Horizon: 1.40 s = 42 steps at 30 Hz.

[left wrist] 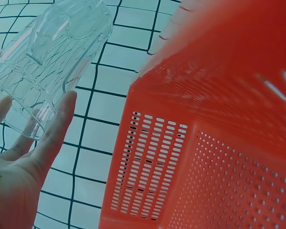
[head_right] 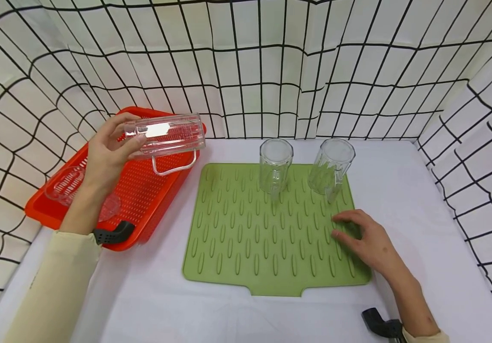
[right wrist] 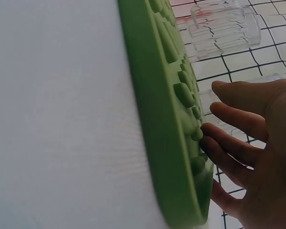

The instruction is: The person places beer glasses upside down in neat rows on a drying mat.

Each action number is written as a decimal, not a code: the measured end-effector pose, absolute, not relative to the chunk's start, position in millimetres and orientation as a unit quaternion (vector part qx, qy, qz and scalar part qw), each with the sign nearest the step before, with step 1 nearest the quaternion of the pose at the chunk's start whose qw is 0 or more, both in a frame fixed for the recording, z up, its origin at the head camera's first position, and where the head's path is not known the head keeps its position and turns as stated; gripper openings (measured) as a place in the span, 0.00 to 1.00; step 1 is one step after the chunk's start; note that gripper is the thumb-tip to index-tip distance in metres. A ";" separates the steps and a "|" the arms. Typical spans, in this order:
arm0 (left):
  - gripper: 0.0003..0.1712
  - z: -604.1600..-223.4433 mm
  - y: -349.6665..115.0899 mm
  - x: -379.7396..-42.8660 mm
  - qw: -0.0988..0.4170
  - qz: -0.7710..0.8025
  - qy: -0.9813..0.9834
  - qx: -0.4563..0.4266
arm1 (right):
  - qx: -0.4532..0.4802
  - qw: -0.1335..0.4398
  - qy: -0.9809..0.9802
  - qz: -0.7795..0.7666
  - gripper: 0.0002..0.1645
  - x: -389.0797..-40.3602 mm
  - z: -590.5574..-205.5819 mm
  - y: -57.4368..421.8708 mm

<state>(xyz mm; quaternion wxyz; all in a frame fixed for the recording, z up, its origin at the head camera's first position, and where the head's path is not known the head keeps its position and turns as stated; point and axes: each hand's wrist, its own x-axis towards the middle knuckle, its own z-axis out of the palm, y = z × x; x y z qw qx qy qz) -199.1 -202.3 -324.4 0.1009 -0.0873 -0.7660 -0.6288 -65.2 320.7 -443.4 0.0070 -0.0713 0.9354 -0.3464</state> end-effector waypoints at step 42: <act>0.23 -322.7 -177.3 -192.2 0.075 -0.668 -0.729 -0.128 | -0.158 -0.175 0.863 -0.447 0.17 -96.2 -381.1 265.0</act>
